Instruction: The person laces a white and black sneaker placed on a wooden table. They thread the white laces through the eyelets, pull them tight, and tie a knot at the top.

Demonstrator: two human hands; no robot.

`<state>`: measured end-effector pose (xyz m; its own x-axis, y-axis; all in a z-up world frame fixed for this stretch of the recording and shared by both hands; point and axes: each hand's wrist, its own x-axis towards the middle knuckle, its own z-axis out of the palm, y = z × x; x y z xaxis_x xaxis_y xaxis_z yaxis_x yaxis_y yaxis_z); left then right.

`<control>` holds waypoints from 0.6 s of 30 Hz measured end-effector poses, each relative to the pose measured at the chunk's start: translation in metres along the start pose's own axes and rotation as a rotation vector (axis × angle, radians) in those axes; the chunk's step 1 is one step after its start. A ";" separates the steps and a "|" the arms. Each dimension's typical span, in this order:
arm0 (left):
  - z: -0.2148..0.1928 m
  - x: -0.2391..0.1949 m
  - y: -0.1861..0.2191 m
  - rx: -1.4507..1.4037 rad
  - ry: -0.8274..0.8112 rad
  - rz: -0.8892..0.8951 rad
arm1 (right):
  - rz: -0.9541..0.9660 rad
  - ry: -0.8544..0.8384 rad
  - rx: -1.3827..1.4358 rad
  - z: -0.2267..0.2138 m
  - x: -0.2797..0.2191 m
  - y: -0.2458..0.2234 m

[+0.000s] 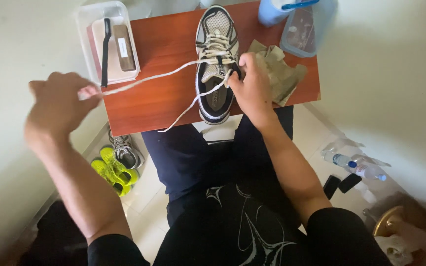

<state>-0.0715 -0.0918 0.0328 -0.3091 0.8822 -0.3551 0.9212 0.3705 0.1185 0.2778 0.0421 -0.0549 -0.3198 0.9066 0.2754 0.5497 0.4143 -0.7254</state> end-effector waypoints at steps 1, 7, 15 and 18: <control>0.006 0.002 0.005 0.001 0.001 -0.004 | -0.002 -0.002 0.003 -0.003 0.001 -0.003; 0.037 0.034 0.082 -0.135 0.341 0.471 | -0.352 -0.211 -0.169 -0.026 0.020 -0.017; 0.062 0.056 0.172 -0.282 0.595 0.652 | -0.442 -0.254 0.142 -0.034 0.023 -0.008; 0.072 0.060 0.168 -0.229 0.633 0.623 | -0.222 -0.313 0.434 -0.024 0.024 0.015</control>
<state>0.0815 0.0021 -0.0350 0.0934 0.9113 0.4011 0.9163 -0.2362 0.3234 0.2969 0.0722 -0.0445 -0.6406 0.7072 0.2991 0.0973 0.4611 -0.8820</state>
